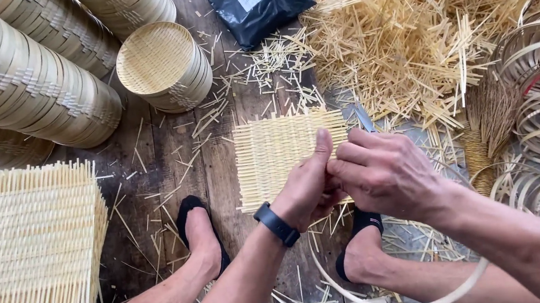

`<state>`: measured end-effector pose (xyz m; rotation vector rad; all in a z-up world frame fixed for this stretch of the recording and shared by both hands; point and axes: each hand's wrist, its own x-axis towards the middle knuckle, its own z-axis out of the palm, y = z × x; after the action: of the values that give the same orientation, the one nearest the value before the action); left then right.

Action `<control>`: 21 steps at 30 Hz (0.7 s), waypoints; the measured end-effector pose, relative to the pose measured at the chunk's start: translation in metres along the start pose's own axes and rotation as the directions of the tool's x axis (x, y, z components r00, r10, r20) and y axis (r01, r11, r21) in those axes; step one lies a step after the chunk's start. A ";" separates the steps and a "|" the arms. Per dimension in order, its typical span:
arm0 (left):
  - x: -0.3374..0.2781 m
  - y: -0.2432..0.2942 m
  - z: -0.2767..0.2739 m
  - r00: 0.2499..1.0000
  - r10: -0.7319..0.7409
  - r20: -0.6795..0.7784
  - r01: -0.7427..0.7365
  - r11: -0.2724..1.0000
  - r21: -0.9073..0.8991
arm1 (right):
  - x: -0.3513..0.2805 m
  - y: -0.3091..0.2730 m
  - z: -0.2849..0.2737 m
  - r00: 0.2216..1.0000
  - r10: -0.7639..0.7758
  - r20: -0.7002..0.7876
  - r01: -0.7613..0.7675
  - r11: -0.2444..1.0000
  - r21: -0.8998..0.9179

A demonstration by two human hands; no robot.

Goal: The person sits on the floor of a bamboo craft workshop and assembles woven bamboo mats. They place a woven mat over a round wooden mold, press it down, trim the overhanging bamboo strips with scissors, fit a thin bamboo rim ring around the edge, and set finished round bamboo trays aside with a stack of completed ones.

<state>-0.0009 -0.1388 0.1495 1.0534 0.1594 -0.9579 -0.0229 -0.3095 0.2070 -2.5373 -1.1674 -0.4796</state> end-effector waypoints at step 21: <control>0.013 0.012 -0.096 0.867 0.447 -0.220 -0.493 0.702 -0.514 | -0.049 0.057 0.055 0.437 0.781 0.446 -0.050 -0.474 0.879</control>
<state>0.0463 -0.0687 0.1003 0.5348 0.2058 -0.3514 0.0003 -0.3558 0.1295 -0.8967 0.3099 0.1380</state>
